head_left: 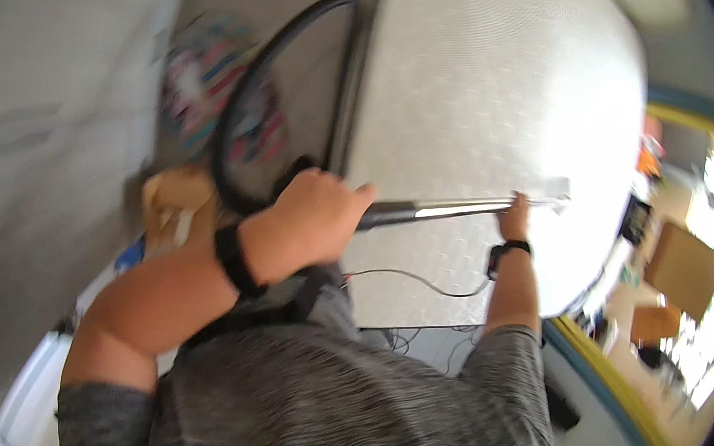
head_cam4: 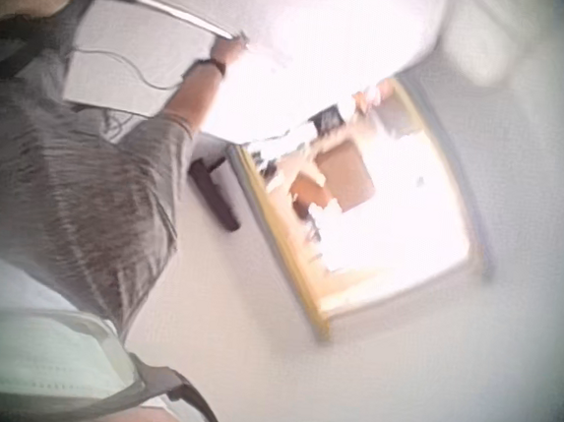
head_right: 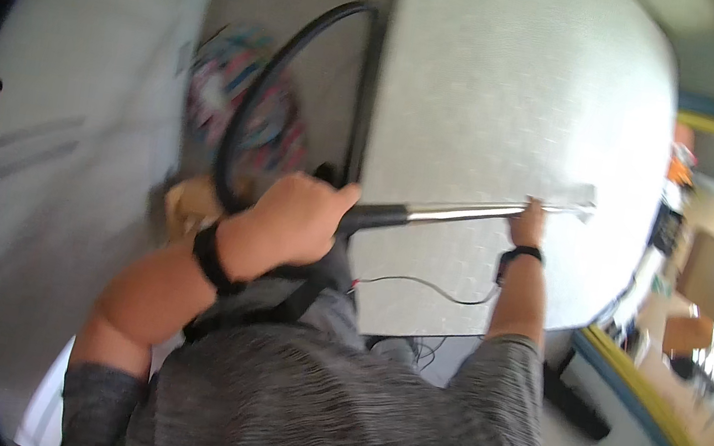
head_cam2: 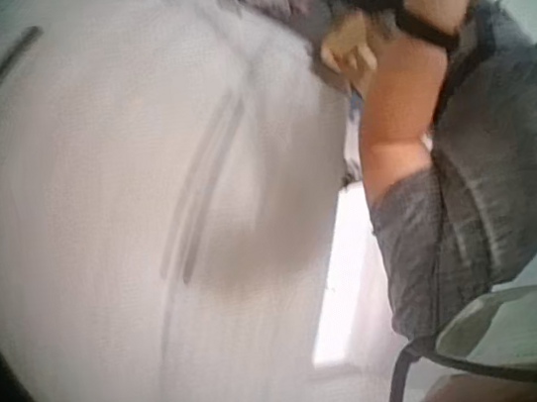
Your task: The person uses a vacuum cleaner with a long wand attachment to clean the surface of a white mattress. They move the wand back and forth across the mattress, covering different areas systematically.
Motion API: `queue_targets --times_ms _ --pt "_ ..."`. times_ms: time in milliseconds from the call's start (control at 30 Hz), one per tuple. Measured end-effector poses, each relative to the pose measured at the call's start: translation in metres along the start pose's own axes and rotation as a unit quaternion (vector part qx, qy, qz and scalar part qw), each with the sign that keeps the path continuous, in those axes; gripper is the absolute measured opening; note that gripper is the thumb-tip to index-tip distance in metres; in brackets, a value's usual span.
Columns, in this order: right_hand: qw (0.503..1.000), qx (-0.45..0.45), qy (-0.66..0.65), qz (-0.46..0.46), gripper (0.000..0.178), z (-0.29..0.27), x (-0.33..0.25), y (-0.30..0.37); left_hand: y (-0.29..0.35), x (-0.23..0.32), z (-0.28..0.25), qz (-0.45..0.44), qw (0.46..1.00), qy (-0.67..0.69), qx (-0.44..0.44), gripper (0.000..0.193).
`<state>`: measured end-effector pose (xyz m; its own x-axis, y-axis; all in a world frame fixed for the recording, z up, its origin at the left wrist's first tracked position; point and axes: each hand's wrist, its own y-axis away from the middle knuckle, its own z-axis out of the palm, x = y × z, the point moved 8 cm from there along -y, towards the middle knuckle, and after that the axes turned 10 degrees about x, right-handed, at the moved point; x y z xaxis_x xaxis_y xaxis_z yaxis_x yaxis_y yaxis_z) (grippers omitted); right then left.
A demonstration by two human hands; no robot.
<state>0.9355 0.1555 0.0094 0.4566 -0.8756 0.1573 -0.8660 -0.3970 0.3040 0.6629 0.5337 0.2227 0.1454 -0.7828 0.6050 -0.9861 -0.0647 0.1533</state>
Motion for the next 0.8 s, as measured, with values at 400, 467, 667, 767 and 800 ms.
queue_targets --times_ms 400,467,667,767,800 --pt "0.896 -0.115 -0.252 -0.348 0.034 -0.098 -0.265 0.117 0.285 -0.077 -0.138 -0.35 0.932 -0.053 0.082 0.036" --pt "0.865 -0.045 -0.267 -0.422 0.031 -0.114 -0.319 0.164 0.366 -0.084 -0.154 -0.389 0.913 -0.029 0.118 0.038" --pt "0.81 -0.013 -0.307 -0.499 0.013 -0.158 -0.411 0.298 0.551 -0.031 -0.24 -0.505 0.847 -0.127 0.103 0.038" --pt "0.818 0.033 -0.351 -0.455 0.021 -0.163 -0.376 0.283 0.537 -0.011 -0.229 -0.492 0.838 -0.235 -0.009 0.041" --pt "0.862 0.01 -0.295 -0.412 0.021 -0.145 -0.358 0.26 0.512 -0.007 -0.22 -0.47 0.86 -0.2 0.004 0.038"
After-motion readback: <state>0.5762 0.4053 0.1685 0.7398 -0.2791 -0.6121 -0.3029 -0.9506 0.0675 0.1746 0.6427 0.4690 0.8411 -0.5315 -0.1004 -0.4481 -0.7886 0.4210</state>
